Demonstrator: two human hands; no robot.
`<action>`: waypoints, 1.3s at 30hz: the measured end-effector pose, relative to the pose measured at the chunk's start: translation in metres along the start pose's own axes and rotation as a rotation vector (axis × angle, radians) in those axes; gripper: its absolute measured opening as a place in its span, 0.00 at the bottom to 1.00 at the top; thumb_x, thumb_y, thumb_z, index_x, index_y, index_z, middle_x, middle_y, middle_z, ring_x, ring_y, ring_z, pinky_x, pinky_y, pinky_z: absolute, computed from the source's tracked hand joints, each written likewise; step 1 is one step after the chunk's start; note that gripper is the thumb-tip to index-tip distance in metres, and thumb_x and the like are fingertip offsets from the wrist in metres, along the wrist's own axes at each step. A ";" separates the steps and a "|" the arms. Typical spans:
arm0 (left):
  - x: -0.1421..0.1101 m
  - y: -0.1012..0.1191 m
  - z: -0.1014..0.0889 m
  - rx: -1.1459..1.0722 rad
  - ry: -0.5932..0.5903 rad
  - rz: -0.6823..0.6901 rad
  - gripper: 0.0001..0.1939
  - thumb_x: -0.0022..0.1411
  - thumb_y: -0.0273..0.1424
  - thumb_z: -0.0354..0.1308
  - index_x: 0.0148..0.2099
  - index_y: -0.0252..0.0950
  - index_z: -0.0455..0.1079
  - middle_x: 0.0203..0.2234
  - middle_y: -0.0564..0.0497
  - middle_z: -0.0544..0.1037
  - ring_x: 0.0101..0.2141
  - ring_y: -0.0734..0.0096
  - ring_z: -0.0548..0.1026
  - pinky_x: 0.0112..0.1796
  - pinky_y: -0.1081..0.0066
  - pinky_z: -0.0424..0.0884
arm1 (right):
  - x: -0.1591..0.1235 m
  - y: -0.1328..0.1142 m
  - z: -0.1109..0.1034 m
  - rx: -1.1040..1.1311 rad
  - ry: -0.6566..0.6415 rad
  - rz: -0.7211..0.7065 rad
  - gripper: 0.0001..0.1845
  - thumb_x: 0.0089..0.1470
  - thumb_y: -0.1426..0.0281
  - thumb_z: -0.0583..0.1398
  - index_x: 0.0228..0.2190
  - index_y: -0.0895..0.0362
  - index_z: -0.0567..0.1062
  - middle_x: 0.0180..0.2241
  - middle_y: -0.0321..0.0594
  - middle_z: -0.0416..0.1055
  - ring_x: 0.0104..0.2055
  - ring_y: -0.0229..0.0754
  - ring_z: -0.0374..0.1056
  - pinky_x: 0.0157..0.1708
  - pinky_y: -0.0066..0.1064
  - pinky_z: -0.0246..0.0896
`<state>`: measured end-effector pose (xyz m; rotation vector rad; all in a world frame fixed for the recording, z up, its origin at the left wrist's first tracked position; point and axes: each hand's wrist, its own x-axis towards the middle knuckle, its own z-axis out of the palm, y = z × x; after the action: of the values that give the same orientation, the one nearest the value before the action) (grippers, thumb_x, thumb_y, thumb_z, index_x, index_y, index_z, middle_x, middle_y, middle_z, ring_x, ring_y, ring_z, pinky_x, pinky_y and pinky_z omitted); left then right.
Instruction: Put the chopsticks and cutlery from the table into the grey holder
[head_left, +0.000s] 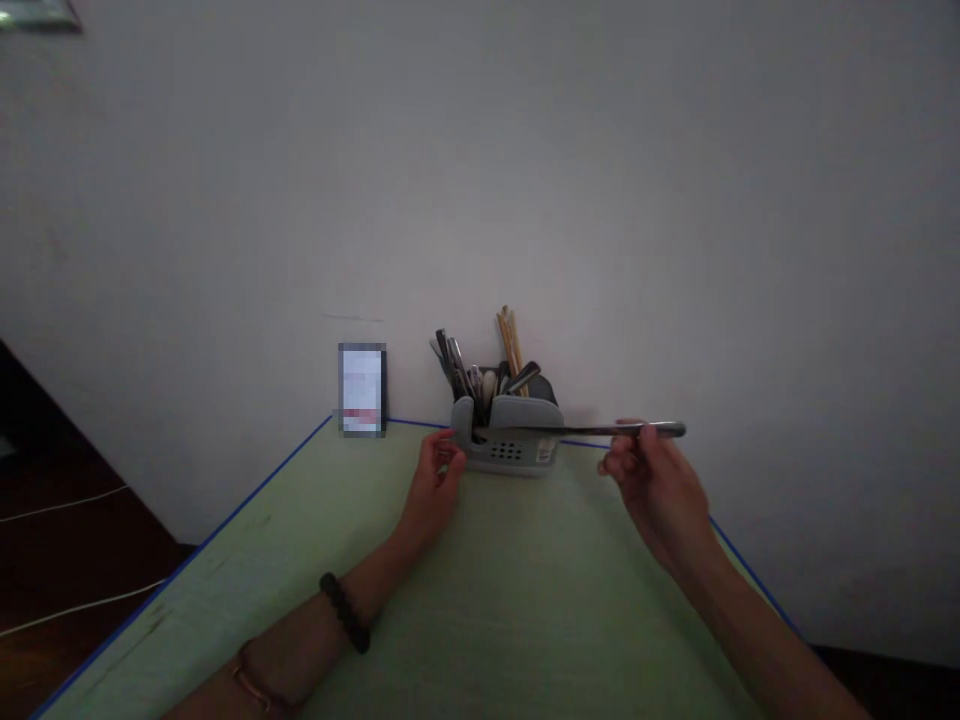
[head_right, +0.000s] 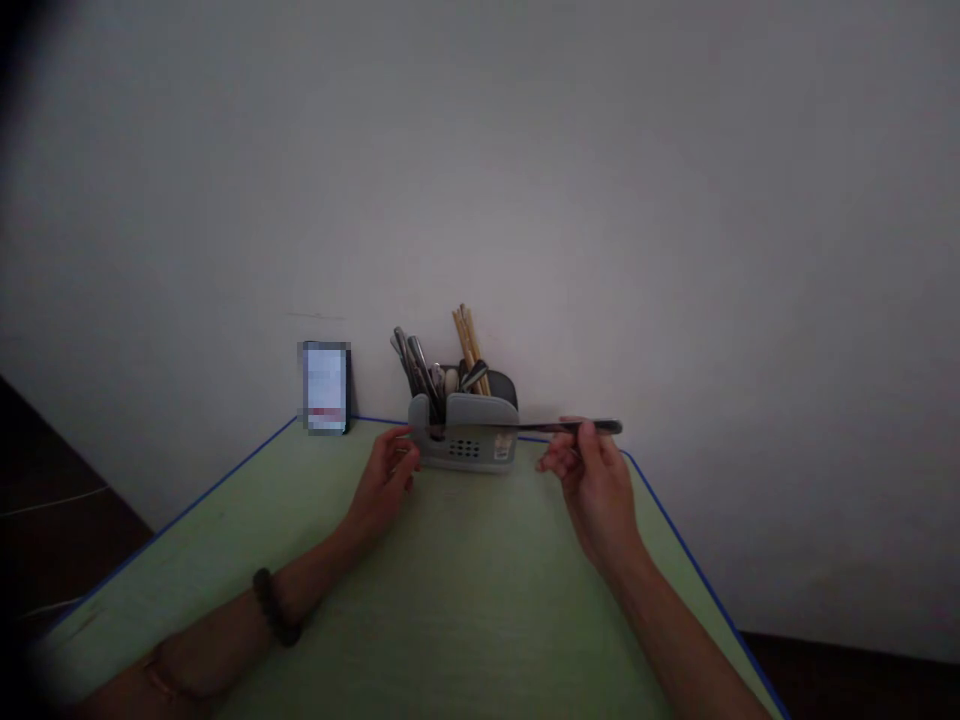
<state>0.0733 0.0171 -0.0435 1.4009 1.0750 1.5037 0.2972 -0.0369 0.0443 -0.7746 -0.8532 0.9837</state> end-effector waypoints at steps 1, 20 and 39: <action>0.002 -0.001 -0.001 0.027 0.023 0.006 0.18 0.60 0.35 0.52 0.51 0.38 0.57 0.35 0.52 0.67 0.33 0.73 0.68 0.28 0.76 0.66 | 0.002 -0.015 0.009 -0.038 -0.018 -0.087 0.17 0.46 0.56 0.66 0.30 0.55 0.73 0.22 0.31 0.69 0.21 0.32 0.65 0.23 0.26 0.66; 0.014 -0.016 -0.009 0.104 -0.002 0.143 0.23 0.59 0.25 0.48 0.57 0.36 0.58 0.51 0.43 0.62 0.50 0.64 0.65 0.47 0.62 0.67 | 0.104 -0.059 0.128 -0.796 -0.459 -0.350 0.09 0.55 0.70 0.60 0.26 0.61 0.71 0.16 0.33 0.70 0.15 0.29 0.63 0.16 0.21 0.58; 0.015 -0.016 -0.011 0.132 -0.021 0.140 0.24 0.58 0.25 0.49 0.57 0.36 0.58 0.51 0.43 0.62 0.49 0.62 0.65 0.45 0.61 0.69 | 0.093 -0.040 0.126 -1.506 -0.442 -0.493 0.13 0.56 0.68 0.56 0.25 0.60 0.76 0.24 0.40 0.75 0.25 0.37 0.68 0.27 0.27 0.55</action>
<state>0.0614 0.0356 -0.0537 1.6082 1.0997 1.5360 0.2300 0.0551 0.1586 -1.4844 -2.0981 -0.1245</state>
